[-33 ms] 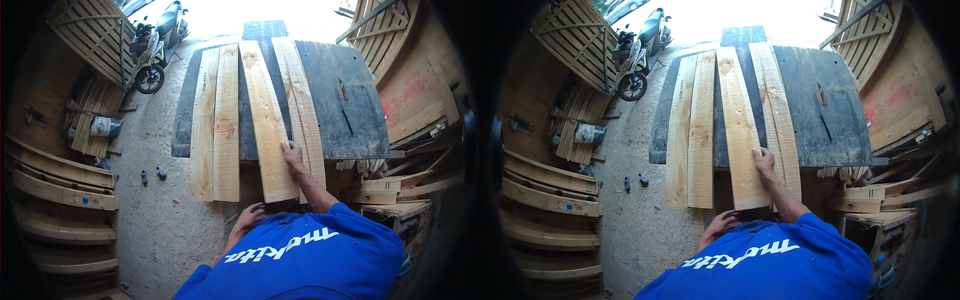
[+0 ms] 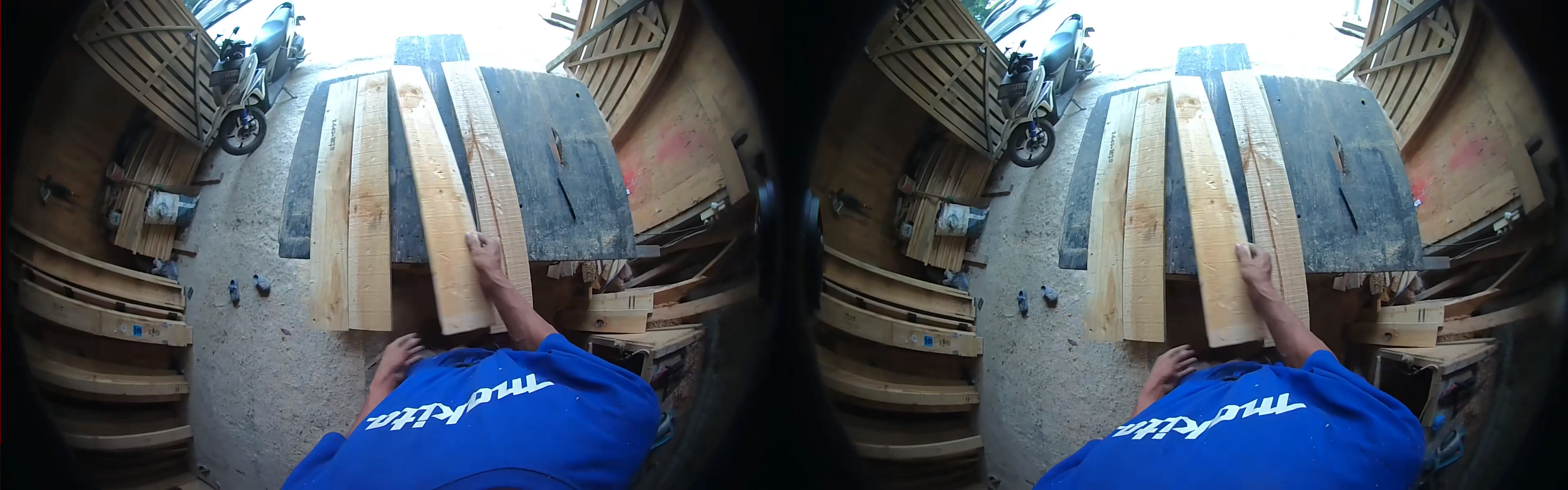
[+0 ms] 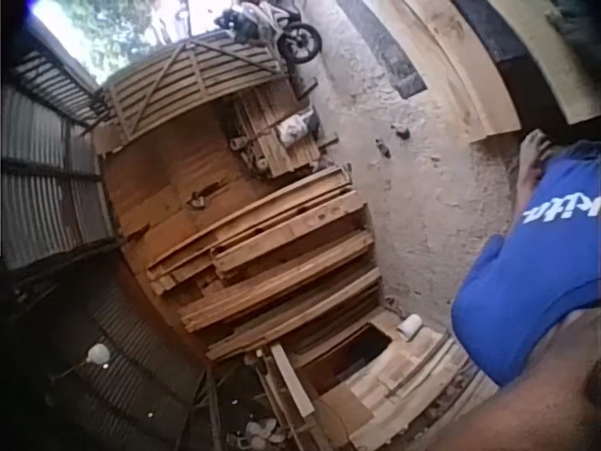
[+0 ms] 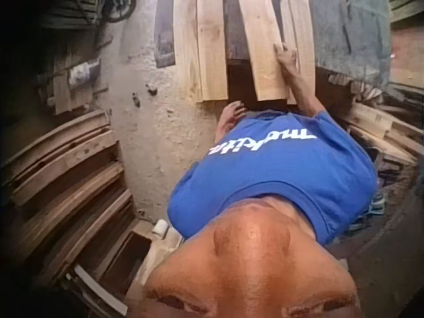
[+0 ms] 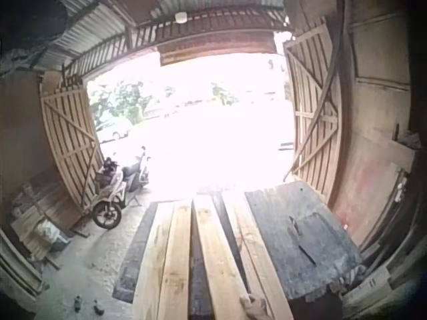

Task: The person marks and measures wooden planks on a workbench using a pencil, tape measure, and carpenter's square, then cuts them with a jigsaw and planes them with a power planer.

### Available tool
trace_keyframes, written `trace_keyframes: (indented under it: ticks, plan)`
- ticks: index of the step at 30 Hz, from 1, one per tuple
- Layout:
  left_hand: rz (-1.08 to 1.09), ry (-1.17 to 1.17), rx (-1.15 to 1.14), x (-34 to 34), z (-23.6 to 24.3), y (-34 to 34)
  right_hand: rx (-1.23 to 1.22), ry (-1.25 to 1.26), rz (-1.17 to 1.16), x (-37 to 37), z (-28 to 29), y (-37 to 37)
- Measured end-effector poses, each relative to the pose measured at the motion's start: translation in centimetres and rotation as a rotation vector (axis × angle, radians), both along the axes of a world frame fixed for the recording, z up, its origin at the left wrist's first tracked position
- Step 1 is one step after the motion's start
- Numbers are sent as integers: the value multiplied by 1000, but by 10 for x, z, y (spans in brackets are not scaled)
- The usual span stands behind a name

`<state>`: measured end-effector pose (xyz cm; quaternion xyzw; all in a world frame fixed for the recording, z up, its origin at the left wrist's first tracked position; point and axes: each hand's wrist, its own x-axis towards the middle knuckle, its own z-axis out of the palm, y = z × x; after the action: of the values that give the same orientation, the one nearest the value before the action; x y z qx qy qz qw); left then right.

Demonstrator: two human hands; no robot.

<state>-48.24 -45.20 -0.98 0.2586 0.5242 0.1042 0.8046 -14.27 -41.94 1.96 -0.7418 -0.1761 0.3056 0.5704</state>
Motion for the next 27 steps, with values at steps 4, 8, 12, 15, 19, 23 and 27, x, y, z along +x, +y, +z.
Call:
trace_keyframes:
  ticks: [4, 8, 12, 15, 19, 23, 27]
  plan:
    - [315, 86, -194, -63, -47, 53, -136, -325, -97, 22, -6, -50]
    - [580, 115, -123, -48, -50, 86, -208, -407, -149, 62, -7, -76]
    - [576, 42, -190, -39, -50, 77, -273, -1135, -247, 54, 24, -62]
    - [82, -228, -244, -16, 8, 55, -20, -604, -140, 27, 38, -42]
    - [-667, -317, 357, 11, 48, 55, -230, -82, 353, -42, 23, 16]
    - [-823, 120, 941, 4, 39, 107, -210, 13, 194, -52, 51, -3]
    - [-49, 697, 1163, -52, 6, 193, -93, -110, 98, -24, 31, -84]
